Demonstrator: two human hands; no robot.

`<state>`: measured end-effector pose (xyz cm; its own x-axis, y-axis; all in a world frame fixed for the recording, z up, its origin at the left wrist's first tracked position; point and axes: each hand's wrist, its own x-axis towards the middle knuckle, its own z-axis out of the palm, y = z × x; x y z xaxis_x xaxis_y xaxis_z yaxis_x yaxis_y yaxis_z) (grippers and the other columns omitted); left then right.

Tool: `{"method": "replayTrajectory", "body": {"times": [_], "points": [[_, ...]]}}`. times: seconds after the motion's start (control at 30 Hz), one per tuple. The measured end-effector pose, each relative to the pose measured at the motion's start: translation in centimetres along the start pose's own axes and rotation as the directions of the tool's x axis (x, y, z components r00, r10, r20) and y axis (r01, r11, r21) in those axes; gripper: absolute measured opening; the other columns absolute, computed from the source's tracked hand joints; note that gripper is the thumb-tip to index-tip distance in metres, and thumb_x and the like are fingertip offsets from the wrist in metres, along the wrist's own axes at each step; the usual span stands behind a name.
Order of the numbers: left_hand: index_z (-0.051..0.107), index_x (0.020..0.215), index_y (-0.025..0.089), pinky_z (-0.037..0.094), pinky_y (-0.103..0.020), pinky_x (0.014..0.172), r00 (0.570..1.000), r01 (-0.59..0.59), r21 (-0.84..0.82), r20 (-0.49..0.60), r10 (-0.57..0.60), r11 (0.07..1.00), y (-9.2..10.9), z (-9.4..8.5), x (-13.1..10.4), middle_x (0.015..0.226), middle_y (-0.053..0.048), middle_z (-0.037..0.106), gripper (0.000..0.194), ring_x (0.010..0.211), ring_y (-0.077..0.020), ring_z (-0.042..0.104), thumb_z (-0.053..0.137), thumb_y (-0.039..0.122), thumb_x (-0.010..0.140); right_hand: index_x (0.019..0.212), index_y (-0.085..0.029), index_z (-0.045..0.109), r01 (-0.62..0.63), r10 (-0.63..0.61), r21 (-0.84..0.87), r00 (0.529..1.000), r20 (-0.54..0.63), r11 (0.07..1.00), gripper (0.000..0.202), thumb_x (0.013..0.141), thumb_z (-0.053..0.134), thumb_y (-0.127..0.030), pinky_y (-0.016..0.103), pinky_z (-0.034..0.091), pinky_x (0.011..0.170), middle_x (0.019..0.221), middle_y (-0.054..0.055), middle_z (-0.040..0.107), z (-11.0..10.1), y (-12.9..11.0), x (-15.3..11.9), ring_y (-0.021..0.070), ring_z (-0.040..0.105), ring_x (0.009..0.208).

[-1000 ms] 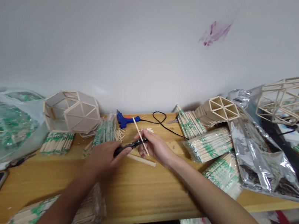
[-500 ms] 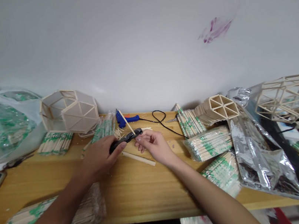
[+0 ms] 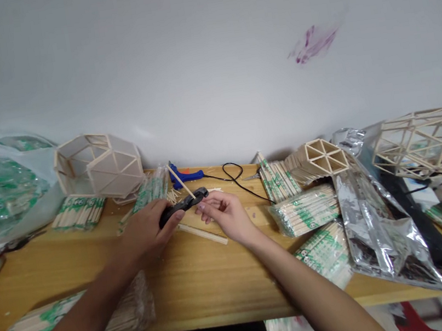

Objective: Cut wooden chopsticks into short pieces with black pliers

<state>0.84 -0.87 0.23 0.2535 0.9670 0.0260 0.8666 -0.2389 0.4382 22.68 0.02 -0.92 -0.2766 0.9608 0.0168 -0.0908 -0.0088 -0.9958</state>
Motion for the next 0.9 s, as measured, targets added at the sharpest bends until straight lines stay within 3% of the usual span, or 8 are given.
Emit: {"method": "replayTrajectory", "body": {"times": [0.63,0.9], "points": [[0.064,0.102,0.019,0.044,-0.037,0.079,0.999,-0.031,-0.058,-0.047,0.028,0.998,-0.4,0.02,-0.04,0.103,-0.009,0.069,0.052,0.092,-0.0268,0.064,0.036,0.063,0.101,0.083,-0.018,0.073,0.036,-0.036,-0.009,0.999,-0.012,0.999,0.029,0.084,0.08,-0.046,0.026,0.047,0.057,0.067,0.0,0.066,0.11,-0.27,-0.17,0.0124,0.057,0.059],[0.063,0.1,0.019,0.043,-0.037,0.076,0.996,-0.078,-0.062,-0.047,0.075,0.995,-0.71,0.07,-0.02,0.099,-0.009,0.068,0.052,0.089,-0.0268,0.064,0.036,0.063,0.1,0.078,-0.016,0.074,-0.041,0.033,0.072,0.993,0.116,0.997,0.032,0.086,0.08,-0.046,0.025,0.044,0.057,0.071,0.002,0.067,-0.27,-0.72,-0.13,0.0106,0.055,0.059]]}}
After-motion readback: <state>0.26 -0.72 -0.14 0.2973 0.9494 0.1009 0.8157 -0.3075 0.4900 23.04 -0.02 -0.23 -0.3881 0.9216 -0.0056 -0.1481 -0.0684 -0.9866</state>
